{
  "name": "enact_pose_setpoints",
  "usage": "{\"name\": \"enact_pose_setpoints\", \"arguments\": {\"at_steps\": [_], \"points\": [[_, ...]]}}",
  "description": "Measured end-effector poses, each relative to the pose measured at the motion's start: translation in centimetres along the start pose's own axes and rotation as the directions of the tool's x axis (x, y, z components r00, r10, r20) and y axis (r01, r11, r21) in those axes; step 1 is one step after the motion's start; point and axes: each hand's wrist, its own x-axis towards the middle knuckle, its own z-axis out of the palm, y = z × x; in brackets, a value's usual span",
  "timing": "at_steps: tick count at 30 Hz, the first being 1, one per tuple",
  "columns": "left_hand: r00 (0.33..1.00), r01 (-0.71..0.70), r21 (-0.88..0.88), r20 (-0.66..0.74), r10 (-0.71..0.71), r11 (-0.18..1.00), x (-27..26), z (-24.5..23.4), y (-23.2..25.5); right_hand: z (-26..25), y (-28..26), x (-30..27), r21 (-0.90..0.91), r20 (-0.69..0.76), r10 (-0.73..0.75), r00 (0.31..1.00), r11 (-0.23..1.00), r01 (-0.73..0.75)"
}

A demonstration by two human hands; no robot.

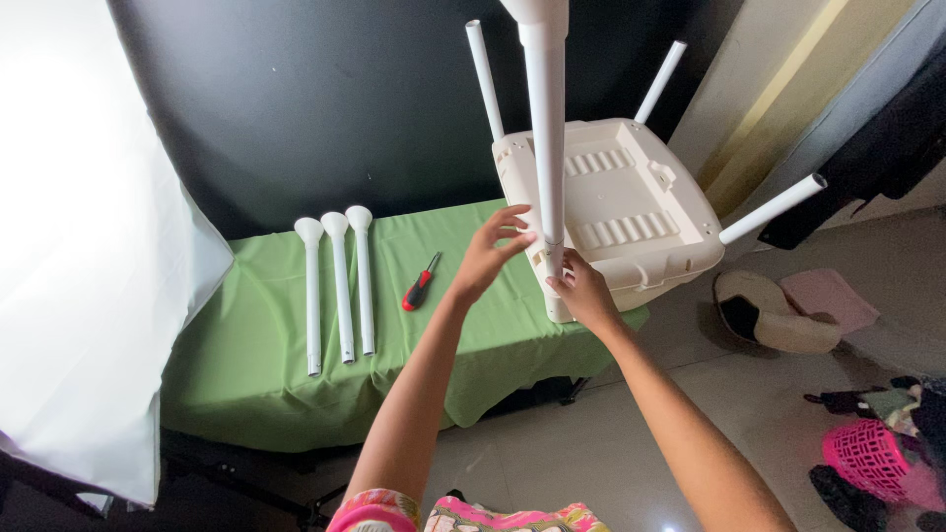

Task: The person assembles a white plastic stool by inserting white plastic legs into the underside of the seat. The person picks up each leg and pushes it into the corresponding hole on the seat, repeating the process for all four legs.

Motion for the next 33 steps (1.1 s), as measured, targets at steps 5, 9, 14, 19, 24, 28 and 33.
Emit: {"name": "enact_pose_setpoints", "arguments": {"at_steps": [5,9,14,19,24,28,33], "points": [[0.911,0.156,0.62,-0.392,0.131,0.769,-7.2,-10.6,-13.2,1.8,2.1,-1.4,0.039,-0.211,-0.074,0.975,0.996,0.084],[0.81,0.55,0.682,-0.577,-0.108,0.481,-16.9,-16.7,-19.7,2.6,2.6,-3.4,0.103,-0.263,-0.015,0.965,0.994,0.043],[0.731,0.682,0.652,-0.622,-0.279,0.333,-19.5,-16.7,-21.7,2.7,2.6,-5.1,0.06,-0.286,0.084,0.954,0.996,-0.07],[0.58,0.814,0.435,-0.575,-0.577,0.384,-16.1,-17.3,-21.6,2.4,2.7,-5.6,0.06,-0.317,0.118,0.941,0.993,-0.104],[0.591,0.756,-0.364,0.022,-0.807,0.544,-12.5,-17.4,-20.6,2.3,2.9,-5.6,0.007,-0.289,0.156,0.944,0.987,-0.161],[0.687,0.601,-0.631,0.092,-0.721,0.491,-11.0,-14.6,-17.3,2.5,3.3,-4.5,0.031,-0.319,0.155,0.935,0.988,-0.153],[0.765,0.575,-0.595,0.148,-0.626,0.562,-12.0,-8.9,-11.9,3.2,4.8,-4.7,-0.029,-0.277,0.212,0.937,0.973,-0.229]]}}
